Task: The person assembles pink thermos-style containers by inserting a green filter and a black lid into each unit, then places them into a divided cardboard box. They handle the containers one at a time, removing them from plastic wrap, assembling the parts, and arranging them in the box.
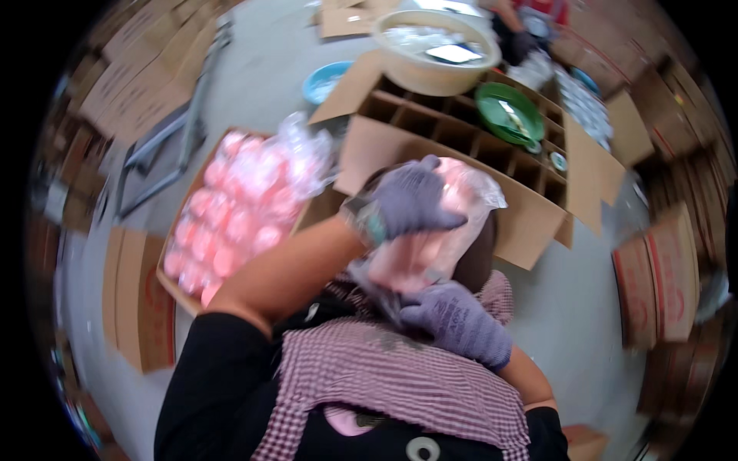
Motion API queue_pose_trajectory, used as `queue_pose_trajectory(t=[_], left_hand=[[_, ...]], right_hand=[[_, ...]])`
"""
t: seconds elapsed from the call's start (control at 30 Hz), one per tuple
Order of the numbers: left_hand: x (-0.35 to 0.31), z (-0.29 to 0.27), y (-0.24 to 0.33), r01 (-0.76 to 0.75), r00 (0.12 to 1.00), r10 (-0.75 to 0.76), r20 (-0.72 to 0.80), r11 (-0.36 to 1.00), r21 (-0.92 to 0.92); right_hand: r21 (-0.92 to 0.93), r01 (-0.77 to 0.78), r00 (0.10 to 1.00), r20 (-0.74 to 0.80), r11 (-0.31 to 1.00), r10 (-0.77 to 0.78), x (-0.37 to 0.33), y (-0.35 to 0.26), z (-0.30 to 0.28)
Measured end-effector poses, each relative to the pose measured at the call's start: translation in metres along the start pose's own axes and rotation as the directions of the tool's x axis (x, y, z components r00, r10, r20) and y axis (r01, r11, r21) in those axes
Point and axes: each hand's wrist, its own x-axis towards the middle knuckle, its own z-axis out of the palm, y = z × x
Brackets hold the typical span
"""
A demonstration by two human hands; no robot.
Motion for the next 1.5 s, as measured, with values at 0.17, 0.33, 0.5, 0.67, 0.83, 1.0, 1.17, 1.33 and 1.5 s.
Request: queue_pose_trajectory(t=[0.17, 0.33, 0.5, 0.67, 0.83, 1.0, 1.17, 1.33, 1.5], left_hand=[[-0.075, -0.043, -0.100, 0.478, 0.876, -0.312, 0.367, 0.652, -0.589], [-0.269, -0.136, -0.096, 0.148, 0.647, -0.730, 0.219, -0.161, -0.976], [-0.396, -0.119, -0.114, 0.337, 0.161, -0.984, -0.079, 0.130, -0.932], [-0.476, -0.007, -0.155, 0.803, -0.055, -0.911, -0.408, 0.202, -0.560], [-0.443, 0.052, -0.180, 0.937, -0.074, -0.815, -0.575, 0.141, -0.321], [-0.425, 0.097, -0.203, 0.985, -0.057, -0.893, -0.447, 0.024, -0.173], [-0.438, 0.071, -0.208, 0.923, -0.010, -0.990, -0.143, 0.046, -0.381], [-0.451, 0.124, -0.198, 0.587, -0.202, -0.941, -0.272, 0.106, -0.803], [-0.476, 0.125, -0.217, 0.761, -0.162, -0.987, 0.000, -0.125, -0.636]], right_hand=[[-0.063, 0.081, 0.996, -0.044, 0.995, -0.084, 0.024, -0.024, 0.007], [0.265, 0.129, 0.971, -0.230, 0.956, -0.067, 0.024, 0.000, 0.028], [0.367, 0.051, 0.988, -0.152, 0.929, 0.006, 0.040, 0.015, 0.038], [0.403, 0.027, 0.998, -0.057, 0.915, -0.004, 0.063, 0.016, 0.039], [0.386, -0.021, 0.999, -0.031, 0.922, 0.035, 0.072, 0.017, 0.034], [0.387, -0.083, 0.992, -0.051, 0.918, 0.111, 0.074, 0.024, 0.046], [0.395, -0.135, 0.984, -0.050, 0.909, 0.168, 0.084, 0.027, 0.050], [0.517, -0.219, 0.965, -0.010, 0.827, 0.262, 0.094, 0.028, 0.049], [0.558, -0.296, 0.946, 0.063, 0.775, 0.317, 0.099, 0.039, 0.051]])
